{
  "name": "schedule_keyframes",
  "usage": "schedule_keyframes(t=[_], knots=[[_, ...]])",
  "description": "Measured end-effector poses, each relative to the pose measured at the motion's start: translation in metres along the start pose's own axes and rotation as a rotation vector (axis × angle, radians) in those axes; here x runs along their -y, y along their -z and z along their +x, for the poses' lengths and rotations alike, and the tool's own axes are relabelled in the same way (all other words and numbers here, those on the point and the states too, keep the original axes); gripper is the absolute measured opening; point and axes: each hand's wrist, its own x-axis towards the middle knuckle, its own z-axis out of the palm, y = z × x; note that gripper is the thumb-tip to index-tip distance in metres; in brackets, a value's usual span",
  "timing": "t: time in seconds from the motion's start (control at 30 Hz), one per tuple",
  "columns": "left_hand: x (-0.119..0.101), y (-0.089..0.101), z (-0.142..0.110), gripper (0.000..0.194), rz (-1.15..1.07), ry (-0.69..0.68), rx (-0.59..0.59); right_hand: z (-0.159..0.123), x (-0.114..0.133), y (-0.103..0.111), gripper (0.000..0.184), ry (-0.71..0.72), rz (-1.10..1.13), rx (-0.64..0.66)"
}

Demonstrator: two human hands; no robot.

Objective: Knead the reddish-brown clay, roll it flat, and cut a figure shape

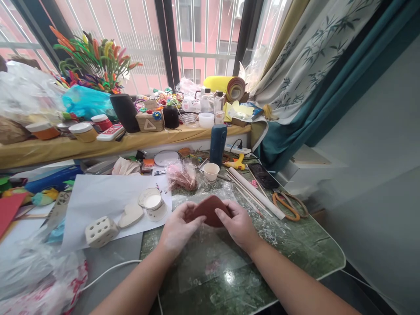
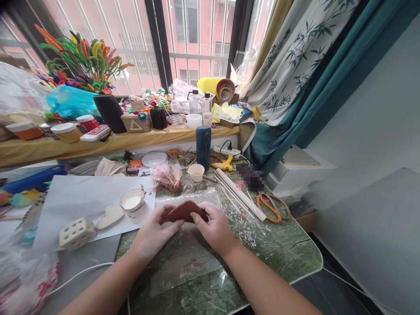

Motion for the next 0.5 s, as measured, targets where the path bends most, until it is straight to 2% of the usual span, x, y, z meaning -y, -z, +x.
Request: schedule_keyframes(t=[0.1, 0.17, 0.27, 0.4, 0.43, 0.5], knots=[[0.006, -0.004, 0.007, 0.033, -0.384, 0.208, 0.003, 0.003, -0.004, -0.007, 0.029, -0.271, 0.416, -0.011], [0.007, -0.004, 0.01, 0.038, -0.439, 0.27, -0.031, 0.007, -0.004, -0.009, 0.035, -0.335, 0.554, 0.058], [0.005, -0.002, 0.011, 0.043, -0.414, 0.304, -0.052, 0.009, 0.003, -0.009, 0.04, -0.403, 0.626, 0.121], [0.009, 0.003, 0.011, 0.047, -0.297, 0.262, -0.02, -0.002, 0.02, -0.006, 0.043, -0.621, 0.739, 0.14], [0.01, 0.004, 0.011, 0.046, -0.207, 0.222, -0.029, -0.006, 0.022, -0.004, 0.043, -0.653, 0.696, 0.143], [0.013, 0.008, 0.01, 0.042, 0.058, 0.093, -0.067, -0.011, 0.021, 0.001, 0.043, -0.621, 0.432, 0.099]])
